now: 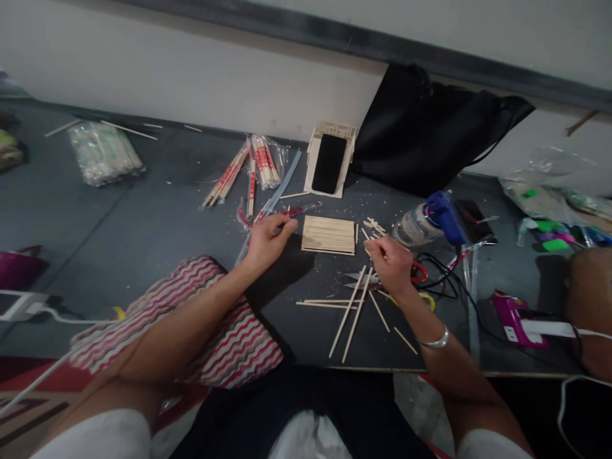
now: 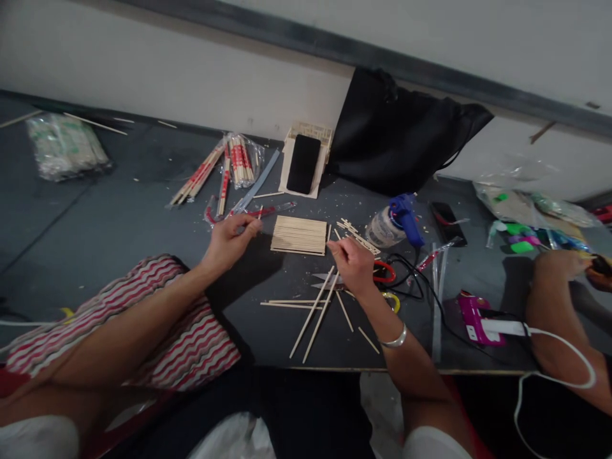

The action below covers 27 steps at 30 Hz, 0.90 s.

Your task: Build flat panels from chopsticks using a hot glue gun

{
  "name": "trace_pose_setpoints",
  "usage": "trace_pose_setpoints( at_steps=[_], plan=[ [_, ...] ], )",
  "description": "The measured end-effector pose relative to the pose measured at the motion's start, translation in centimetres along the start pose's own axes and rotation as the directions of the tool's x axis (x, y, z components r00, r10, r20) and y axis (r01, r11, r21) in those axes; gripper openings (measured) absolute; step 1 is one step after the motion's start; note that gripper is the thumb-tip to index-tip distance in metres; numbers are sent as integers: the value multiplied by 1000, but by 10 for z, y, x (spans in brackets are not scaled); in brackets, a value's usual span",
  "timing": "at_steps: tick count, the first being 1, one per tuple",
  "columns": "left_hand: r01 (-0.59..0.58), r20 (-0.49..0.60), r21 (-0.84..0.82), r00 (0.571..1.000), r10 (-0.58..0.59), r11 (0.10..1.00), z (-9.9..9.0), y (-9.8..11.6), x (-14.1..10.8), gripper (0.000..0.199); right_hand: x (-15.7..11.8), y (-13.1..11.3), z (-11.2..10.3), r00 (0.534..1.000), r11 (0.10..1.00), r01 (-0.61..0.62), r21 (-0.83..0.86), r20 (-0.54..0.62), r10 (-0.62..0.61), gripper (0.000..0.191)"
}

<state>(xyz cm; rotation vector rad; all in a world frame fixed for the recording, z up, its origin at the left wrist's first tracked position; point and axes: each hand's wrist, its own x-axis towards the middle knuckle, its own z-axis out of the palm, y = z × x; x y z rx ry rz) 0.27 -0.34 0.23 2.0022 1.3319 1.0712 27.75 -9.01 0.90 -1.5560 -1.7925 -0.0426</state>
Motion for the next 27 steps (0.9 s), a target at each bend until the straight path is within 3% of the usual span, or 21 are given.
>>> trace_pose_setpoints(
  at_steps=[5, 11, 15, 24, 27],
  plan=[
    [-74, 73, 187, 995, 61, 980, 1, -12, 5, 25, -3, 3, 16, 990, 992, 93, -89, 110, -83, 26],
    [-277, 266, 113, 934, 240, 954, 6, -12, -3, 20, -5, 9, 21, 975, 988, 91, -125, 214, -63, 20],
    [-353, 320, 89, 896, 309, 931, 13, -13, -3, 14, -3, 11, 23, 964, 988, 112, -110, 251, -81, 19],
    [-359, 367, 142, 885, 288, 922, 18, -10, -5, 19, -2, 9, 26, 959, 995, 60, -84, 282, -34, 13],
    [-291, 288, 129, 926, 245, 948, 16, -10, -6, 14, -2, 9, 24, 966, 996, -19, -83, 257, 40, 12]
  ],
)
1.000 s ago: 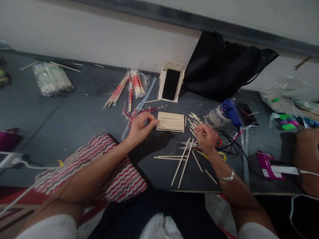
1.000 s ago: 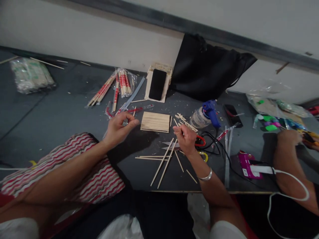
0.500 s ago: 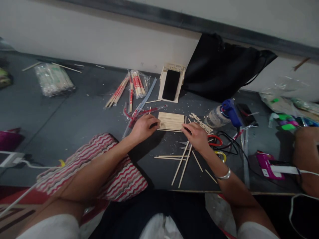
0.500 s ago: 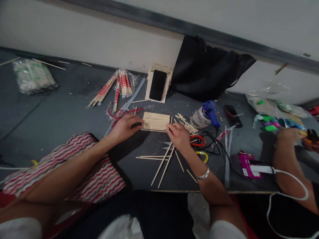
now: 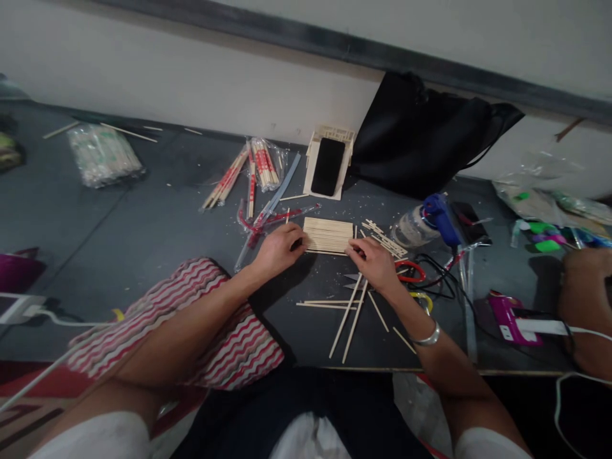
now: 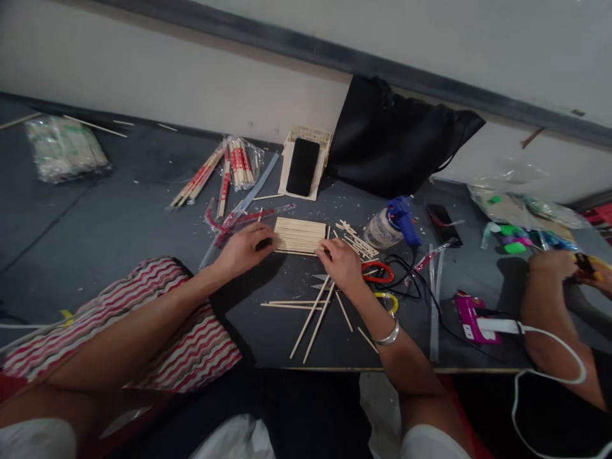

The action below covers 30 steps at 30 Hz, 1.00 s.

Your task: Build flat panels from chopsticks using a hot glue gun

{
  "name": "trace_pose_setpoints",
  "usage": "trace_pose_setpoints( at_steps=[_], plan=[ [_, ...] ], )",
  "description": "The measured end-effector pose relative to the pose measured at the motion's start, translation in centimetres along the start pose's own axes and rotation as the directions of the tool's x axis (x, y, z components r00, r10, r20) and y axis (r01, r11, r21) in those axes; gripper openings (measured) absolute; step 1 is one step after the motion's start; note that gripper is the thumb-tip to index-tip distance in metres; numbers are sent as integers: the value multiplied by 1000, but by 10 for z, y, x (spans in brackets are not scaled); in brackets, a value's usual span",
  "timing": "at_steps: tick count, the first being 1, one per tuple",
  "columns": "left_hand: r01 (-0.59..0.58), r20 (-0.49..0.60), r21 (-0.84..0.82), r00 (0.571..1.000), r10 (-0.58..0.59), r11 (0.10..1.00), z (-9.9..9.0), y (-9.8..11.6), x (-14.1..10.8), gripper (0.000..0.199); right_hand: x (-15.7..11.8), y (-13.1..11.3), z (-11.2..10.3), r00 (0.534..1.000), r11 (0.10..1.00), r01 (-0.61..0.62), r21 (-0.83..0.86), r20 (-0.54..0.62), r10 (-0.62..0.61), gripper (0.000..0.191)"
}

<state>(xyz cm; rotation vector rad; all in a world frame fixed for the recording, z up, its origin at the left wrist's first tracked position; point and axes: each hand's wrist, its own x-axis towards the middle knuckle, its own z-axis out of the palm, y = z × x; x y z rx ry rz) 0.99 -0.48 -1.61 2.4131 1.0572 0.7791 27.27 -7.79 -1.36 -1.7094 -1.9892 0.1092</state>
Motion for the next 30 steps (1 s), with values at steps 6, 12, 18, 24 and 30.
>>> trace_pose_setpoints(
  at_steps=[6, 12, 18, 24, 30],
  plan=[
    [162, -16, -48, 987, -163, 986, 0, 3, -3, 29, 0, -3, 1, 982, 961, -184, 206, 4, 187, 24],
    [387, 55, -501, 907, -418, 774, 2, 7, -2, 48, 5, -8, -5, 935, 723, -313, 616, 65, 349, 38],
    [365, 132, -865, 827, -546, 344, -1, 24, 1, 77, 7, -15, -14, 881, 471, -354, 808, 119, 458, 40],
    [369, 324, -928, 865, -382, 49, -19, 32, 4, 63, 9, -18, -26, 897, 430, -171, 887, -41, 440, 38],
    [520, 493, -851, 841, -223, 77, -25, 31, 0, 43, 8, -23, -33, 913, 383, -159, 910, -12, 408, 37]
  ],
)
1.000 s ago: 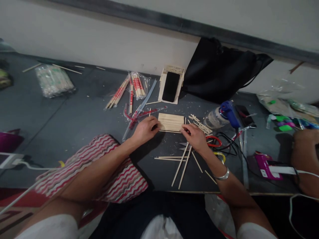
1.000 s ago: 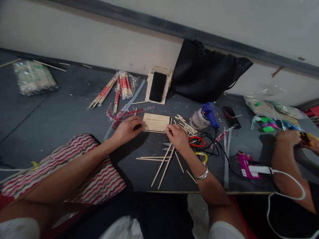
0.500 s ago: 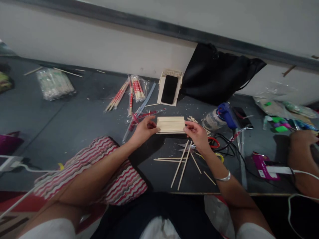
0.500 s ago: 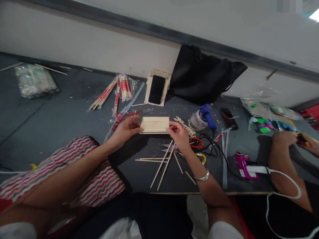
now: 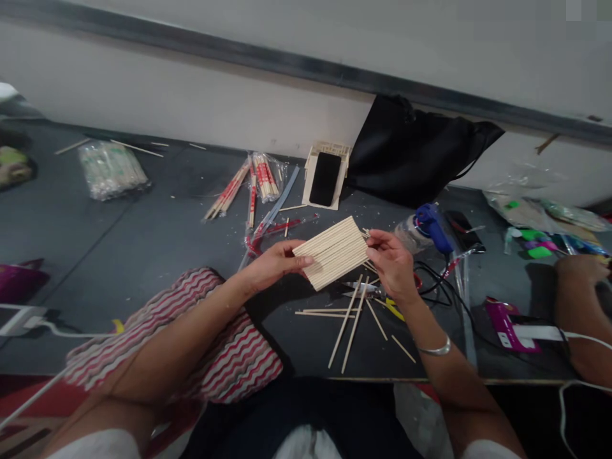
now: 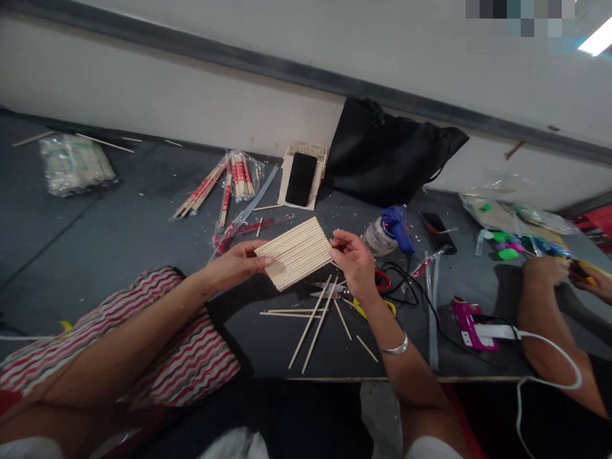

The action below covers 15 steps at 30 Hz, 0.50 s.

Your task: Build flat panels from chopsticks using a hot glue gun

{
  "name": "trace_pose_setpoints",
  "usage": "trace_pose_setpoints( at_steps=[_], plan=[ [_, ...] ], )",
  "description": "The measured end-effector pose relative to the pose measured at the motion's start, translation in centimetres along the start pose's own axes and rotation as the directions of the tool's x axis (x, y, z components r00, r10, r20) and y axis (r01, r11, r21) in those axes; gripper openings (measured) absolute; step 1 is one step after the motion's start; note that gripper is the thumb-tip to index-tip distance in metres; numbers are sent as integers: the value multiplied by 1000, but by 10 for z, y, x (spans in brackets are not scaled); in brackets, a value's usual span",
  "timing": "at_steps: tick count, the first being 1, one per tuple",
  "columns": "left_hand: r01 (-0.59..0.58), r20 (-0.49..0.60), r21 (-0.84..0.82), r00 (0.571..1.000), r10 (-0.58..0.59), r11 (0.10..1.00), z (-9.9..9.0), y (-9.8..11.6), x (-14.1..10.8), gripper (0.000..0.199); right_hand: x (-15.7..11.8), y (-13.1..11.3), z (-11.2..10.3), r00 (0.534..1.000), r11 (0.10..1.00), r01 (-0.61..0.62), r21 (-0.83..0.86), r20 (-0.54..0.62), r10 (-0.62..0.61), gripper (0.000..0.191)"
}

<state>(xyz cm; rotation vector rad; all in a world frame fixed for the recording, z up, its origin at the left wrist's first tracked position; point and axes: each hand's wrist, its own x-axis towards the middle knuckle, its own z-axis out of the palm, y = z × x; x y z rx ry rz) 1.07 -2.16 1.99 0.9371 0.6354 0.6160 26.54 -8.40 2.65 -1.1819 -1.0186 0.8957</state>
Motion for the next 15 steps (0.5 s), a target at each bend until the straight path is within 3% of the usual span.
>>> trace_pose_setpoints(
  at_steps=[5, 9, 11, 15],
  plan=[
    [78, 125, 66, 988, -86, 995, 6, 1, -6, 37, -2, -1, 5, 998, 999, -41, -18, 50, 42, 35],
    [116, 108, -9, 987, -115, 993, 14, -1, -10, 35, -1, -11, 5, 996, 980, 31, -197, 83, -14, 38],
    [117, 70, -55, 991, -113, 992, 18, -2, -12, 37, -1, -21, 5, 984, 919, 139, -369, 152, -88, 58],
    [84, 63, -83, 995, -78, 993, 26, -4, -15, 39, -4, -39, 16, 912, 679, 382, -627, 374, -167, 97]
  ],
)
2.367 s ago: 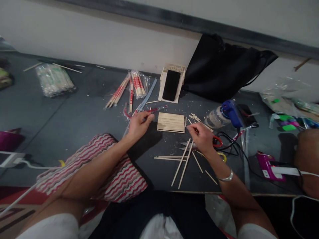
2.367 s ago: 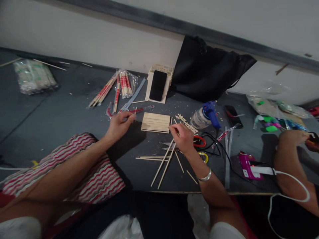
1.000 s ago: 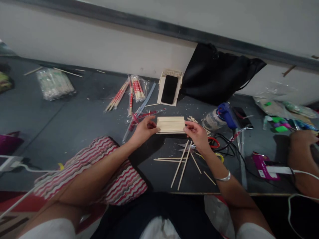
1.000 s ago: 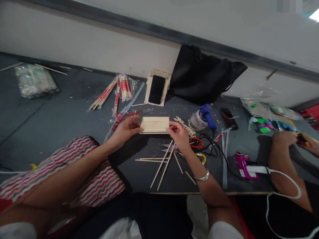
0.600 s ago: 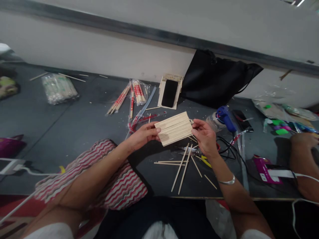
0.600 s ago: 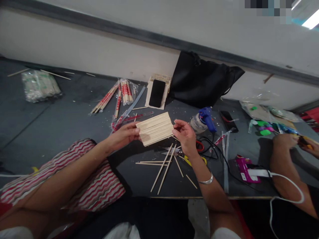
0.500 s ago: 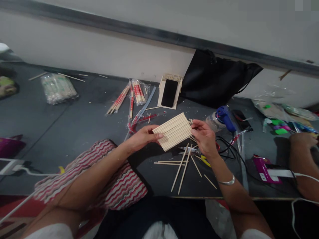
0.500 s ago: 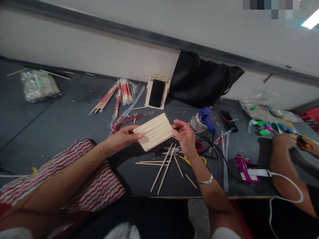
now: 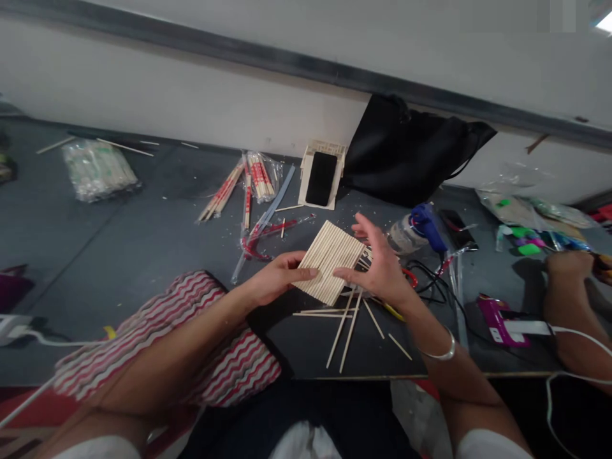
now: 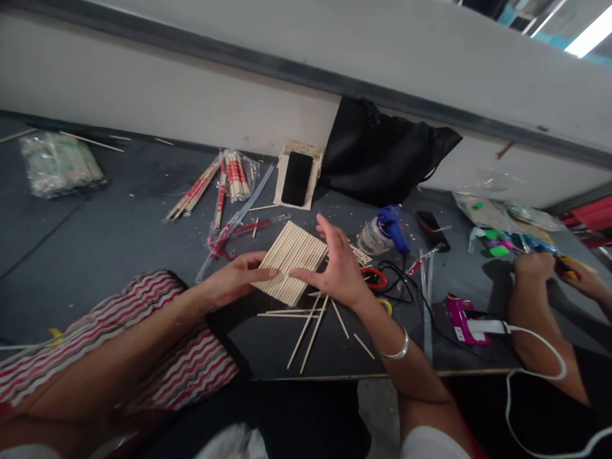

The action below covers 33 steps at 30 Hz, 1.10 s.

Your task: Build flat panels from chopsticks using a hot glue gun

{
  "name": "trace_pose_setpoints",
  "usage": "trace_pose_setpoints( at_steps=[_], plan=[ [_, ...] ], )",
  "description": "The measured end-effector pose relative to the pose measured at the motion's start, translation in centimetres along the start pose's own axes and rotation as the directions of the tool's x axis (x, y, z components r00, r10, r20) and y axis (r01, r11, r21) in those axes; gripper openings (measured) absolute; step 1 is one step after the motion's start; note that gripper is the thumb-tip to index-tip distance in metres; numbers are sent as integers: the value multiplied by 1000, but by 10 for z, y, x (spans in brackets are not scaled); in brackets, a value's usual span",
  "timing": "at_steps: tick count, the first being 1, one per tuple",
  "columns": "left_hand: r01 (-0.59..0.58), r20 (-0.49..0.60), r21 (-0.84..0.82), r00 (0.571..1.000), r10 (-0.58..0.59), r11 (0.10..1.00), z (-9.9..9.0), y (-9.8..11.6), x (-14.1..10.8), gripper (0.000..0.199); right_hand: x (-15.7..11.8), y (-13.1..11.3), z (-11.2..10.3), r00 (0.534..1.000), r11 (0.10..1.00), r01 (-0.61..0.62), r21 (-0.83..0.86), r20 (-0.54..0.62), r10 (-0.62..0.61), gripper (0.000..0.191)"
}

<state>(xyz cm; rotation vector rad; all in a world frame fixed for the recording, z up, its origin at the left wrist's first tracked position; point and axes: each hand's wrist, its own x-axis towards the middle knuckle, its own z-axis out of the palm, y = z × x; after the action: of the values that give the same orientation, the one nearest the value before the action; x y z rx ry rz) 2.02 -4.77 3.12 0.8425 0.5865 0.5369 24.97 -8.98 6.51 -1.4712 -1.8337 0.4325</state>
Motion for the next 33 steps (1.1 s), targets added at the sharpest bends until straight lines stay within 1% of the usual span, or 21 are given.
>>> trace_pose_setpoints(
  at_steps=[2, 4, 5, 7, 9, 10, 13, 15, 16, 18, 20, 21, 23, 24, 25, 26, 28, 31, 33],
  plan=[
    [-23, 29, 26, 999, 22, 999, 2, 0, 0, 37, 4, -8, 4, 996, 990, 51, -131, 81, -41, 99],
    [-32, 48, 48, 998, 30, 998, 2, 0, 0, 36, 10, -12, 9, 991, 977, 58, -204, 134, -31, 91],
    [-28, 49, 51, 998, 25, 998, 2, 0, 0, 36, 12, -12, 10, 990, 977, 45, -210, 143, -15, 81],
    [0, 53, 53, 999, -3, 999, 0, 0, 0, 37, 17, -11, 11, 990, 987, -5, -160, 137, 27, 54],
    [30, 63, 47, 997, -33, 998, -1, 0, 0, 38, 22, -8, 8, 994, 995, -64, -74, 82, 70, 29],
    [41, 65, 44, 997, -44, 998, -2, 0, 0, 38, 25, -5, 5, 995, 995, -92, -35, 30, 93, 23],
    [63, 56, 18, 996, -64, 998, -3, 0, -1, 37, 31, 4, -5, 977, 986, -147, 75, -142, 156, 22],
    [76, 60, -8, 995, -75, 997, -4, 1, -1, 36, 34, 9, -12, 962, 971, -167, 171, -186, 198, 21],
    [81, 68, -23, 995, -79, 996, -4, 1, -1, 37, 35, 10, -13, 961, 956, -175, 236, -172, 218, 21],
    [91, 96, -52, 992, -85, 995, -5, 2, -2, 37, 35, 9, -13, 963, 892, -206, 402, -76, 257, 27],
    [96, 123, -72, 989, -87, 993, -7, 2, -3, 37, 34, 5, -8, 959, 770, -271, 577, 96, 266, 37],
    [97, 137, -80, 987, -85, 992, -8, 2, -3, 36, 33, 2, -4, 948, 702, -317, 638, 195, 250, 42],
    [98, 159, -95, 984, -82, 991, -9, 2, -4, 35, 30, -2, 5, 900, 602, -423, 677, 389, 195, 47],
    [100, 168, -104, 982, -82, 989, -10, 2, -4, 35, 28, -3, 10, 871, 583, -467, 665, 459, 174, 46],
    [102, 177, -114, 981, -81, 988, -10, 2, -4, 35, 27, -2, 14, 847, 579, -498, 645, 506, 164, 45],
    [104, 186, -122, 979, -80, 987, -11, 2, -4, 35, 25, -1, 18, 831, 585, -516, 626, 532, 163, 42],
    [100, 202, -136, 977, -72, 986, -12, 1, -3, 36, 22, 5, 25, 826, 601, -521, 606, 536, 176, 34],
    [82, 215, -145, 975, -49, 986, -13, 1, -2, 37, 20, 12, 30, 847, 630, -495, 598, 495, 196, 25],
    [66, 218, -143, 975, -33, 988, -14, 1, 0, 38, 22, 13, 29, 889, 661, -445, 604, 388, 245, 26]
  ],
)
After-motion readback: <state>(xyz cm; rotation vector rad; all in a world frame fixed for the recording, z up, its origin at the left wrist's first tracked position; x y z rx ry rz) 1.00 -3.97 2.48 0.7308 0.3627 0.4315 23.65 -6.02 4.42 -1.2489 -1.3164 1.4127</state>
